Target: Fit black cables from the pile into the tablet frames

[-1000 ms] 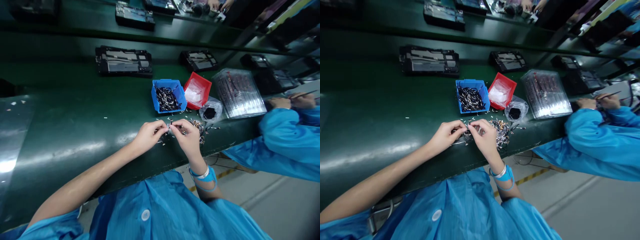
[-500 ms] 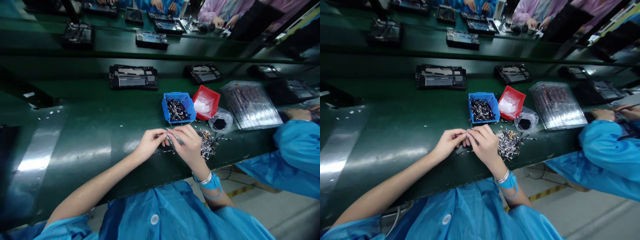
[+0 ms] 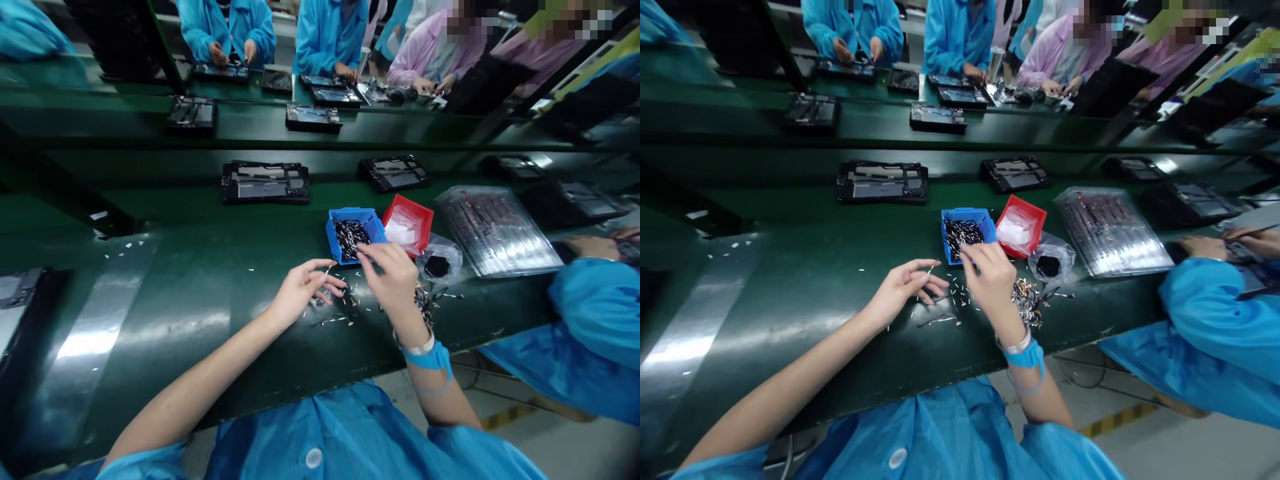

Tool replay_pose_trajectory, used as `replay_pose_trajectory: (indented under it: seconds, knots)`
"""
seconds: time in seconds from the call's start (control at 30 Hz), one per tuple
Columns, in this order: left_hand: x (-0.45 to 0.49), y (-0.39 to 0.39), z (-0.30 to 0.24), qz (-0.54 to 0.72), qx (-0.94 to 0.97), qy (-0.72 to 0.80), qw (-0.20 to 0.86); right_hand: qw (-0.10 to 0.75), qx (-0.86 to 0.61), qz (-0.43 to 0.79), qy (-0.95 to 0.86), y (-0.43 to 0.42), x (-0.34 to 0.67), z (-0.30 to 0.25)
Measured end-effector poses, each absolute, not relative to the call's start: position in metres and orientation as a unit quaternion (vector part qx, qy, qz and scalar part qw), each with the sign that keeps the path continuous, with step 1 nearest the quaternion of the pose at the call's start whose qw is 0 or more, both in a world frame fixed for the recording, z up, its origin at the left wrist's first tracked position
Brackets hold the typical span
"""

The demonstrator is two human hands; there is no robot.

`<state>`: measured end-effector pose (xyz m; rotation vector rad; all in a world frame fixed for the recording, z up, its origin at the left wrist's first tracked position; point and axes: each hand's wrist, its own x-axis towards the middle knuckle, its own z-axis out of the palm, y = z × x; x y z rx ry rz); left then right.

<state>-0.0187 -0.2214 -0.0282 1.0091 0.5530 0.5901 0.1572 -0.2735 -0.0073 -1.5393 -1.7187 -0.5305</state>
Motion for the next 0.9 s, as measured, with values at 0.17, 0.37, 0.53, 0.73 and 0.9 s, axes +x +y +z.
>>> replay_pose_trajectory:
  seconds: [0.17, 0.37, 0.53, 0.73, 0.9]
  knots:
    - [-0.018, -0.223, -0.026, 0.265, 0.479, 0.248, 0.8, 0.37, -0.537, -0.131, -0.747, -0.287, 0.124, -0.005]
    - [-0.02, -0.225, -0.026, 0.256, 0.535, 0.254, 0.764, 0.345, -0.543, -0.092, -0.76, -0.287, 0.124, -0.003]
    - [-0.022, -0.226, -0.025, 0.227, 0.62, 0.263, 0.703, 0.319, -0.541, -0.08, -0.774, -0.284, 0.128, -0.003]
    - [-0.022, -0.223, -0.027, 0.218, 0.574, 0.249, 0.749, 0.346, -0.65, -0.19, -0.65, -0.268, 0.166, -0.011]
    - [-0.023, -0.218, -0.023, 0.227, 0.497, 0.254, 0.798, 0.354, -0.59, -0.199, -0.698, -0.282, 0.162, -0.01]
